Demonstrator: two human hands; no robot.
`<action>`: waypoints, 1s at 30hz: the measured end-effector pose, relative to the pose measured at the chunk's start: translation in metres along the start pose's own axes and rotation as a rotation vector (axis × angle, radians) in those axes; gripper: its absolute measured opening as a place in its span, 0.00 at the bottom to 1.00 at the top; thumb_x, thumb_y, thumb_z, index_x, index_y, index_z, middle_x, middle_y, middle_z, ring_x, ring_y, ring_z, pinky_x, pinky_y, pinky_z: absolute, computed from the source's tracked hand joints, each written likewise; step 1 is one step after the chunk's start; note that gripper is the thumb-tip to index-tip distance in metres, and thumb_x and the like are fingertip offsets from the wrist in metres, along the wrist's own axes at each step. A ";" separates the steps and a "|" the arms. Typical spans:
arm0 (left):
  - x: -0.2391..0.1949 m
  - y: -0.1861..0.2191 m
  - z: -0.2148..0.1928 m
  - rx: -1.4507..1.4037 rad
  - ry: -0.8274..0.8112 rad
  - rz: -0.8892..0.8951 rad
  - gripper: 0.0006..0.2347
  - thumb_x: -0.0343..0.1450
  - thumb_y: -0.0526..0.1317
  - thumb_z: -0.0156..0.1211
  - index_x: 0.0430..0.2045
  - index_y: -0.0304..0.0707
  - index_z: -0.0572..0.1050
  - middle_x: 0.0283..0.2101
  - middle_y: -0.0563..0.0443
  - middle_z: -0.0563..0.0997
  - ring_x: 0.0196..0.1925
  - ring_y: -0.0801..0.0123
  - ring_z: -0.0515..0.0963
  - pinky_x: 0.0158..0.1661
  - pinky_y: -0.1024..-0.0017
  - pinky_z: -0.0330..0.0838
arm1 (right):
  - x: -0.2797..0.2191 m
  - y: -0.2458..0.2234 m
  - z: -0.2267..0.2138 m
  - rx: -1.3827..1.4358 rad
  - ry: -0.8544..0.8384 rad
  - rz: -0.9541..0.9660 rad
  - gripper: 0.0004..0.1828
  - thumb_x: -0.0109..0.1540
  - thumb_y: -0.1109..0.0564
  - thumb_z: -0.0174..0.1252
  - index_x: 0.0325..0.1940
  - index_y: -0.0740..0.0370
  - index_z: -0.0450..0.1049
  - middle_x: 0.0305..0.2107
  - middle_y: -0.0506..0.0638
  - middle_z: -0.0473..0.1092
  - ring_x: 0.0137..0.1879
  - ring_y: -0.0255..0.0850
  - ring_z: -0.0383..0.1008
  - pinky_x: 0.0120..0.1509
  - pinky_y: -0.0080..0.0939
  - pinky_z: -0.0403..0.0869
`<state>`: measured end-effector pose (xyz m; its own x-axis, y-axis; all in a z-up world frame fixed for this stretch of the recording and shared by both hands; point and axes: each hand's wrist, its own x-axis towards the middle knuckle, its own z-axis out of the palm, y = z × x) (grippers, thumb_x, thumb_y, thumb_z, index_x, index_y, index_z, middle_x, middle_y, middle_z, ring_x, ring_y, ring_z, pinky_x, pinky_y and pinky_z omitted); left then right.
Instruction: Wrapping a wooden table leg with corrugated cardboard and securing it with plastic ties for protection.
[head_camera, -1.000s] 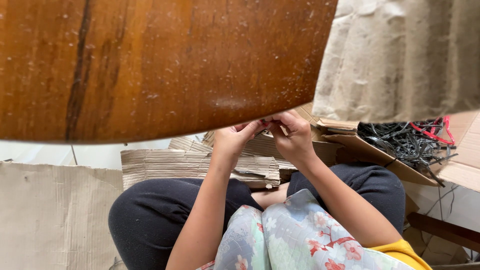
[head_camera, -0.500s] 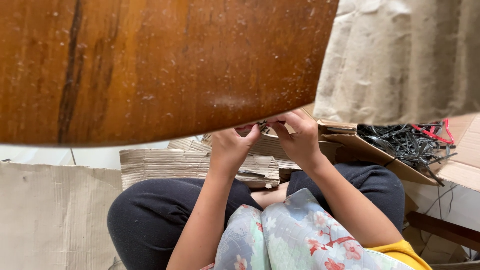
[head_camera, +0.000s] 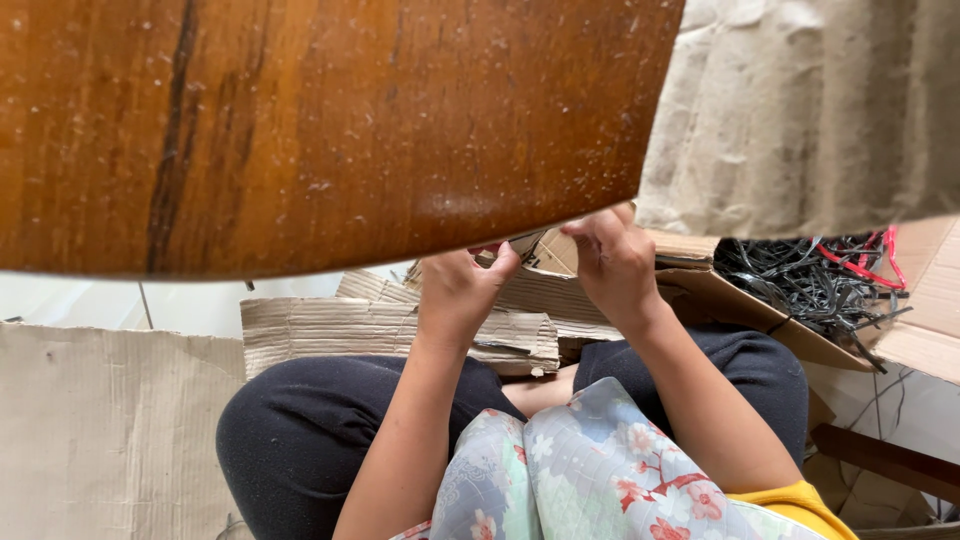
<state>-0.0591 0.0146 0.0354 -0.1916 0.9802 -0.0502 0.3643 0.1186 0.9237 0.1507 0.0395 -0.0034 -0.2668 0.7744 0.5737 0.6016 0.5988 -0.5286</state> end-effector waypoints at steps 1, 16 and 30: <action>0.000 0.003 0.000 0.000 0.000 0.000 0.05 0.62 0.36 0.66 0.25 0.35 0.81 0.25 0.42 0.84 0.31 0.50 0.85 0.39 0.58 0.78 | -0.001 0.004 0.001 0.000 0.000 0.000 0.08 0.65 0.67 0.65 0.35 0.58 0.75 0.30 0.52 0.70 0.30 0.50 0.77 0.33 0.44 0.76; -0.034 -0.013 -0.023 0.002 -0.197 -0.123 0.08 0.67 0.33 0.61 0.37 0.31 0.74 0.35 0.41 0.86 0.42 0.56 0.87 0.47 0.60 0.79 | -0.007 -0.015 -0.031 0.113 -0.129 0.571 0.07 0.57 0.61 0.74 0.34 0.52 0.82 0.22 0.43 0.75 0.29 0.33 0.74 0.39 0.32 0.74; -0.040 -0.004 0.067 0.473 -0.923 -0.322 0.19 0.68 0.31 0.53 0.52 0.50 0.80 0.55 0.37 0.80 0.61 0.42 0.77 0.60 0.50 0.73 | -0.014 -0.001 -0.061 -0.020 -1.095 0.722 0.13 0.64 0.50 0.57 0.45 0.57 0.83 0.37 0.62 0.80 0.48 0.64 0.80 0.53 0.61 0.76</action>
<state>0.0081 -0.0140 0.0082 0.3460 0.6101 -0.7128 0.7718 0.2469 0.5860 0.2000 0.0156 0.0266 -0.3456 0.6864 -0.6399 0.8738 -0.0133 -0.4862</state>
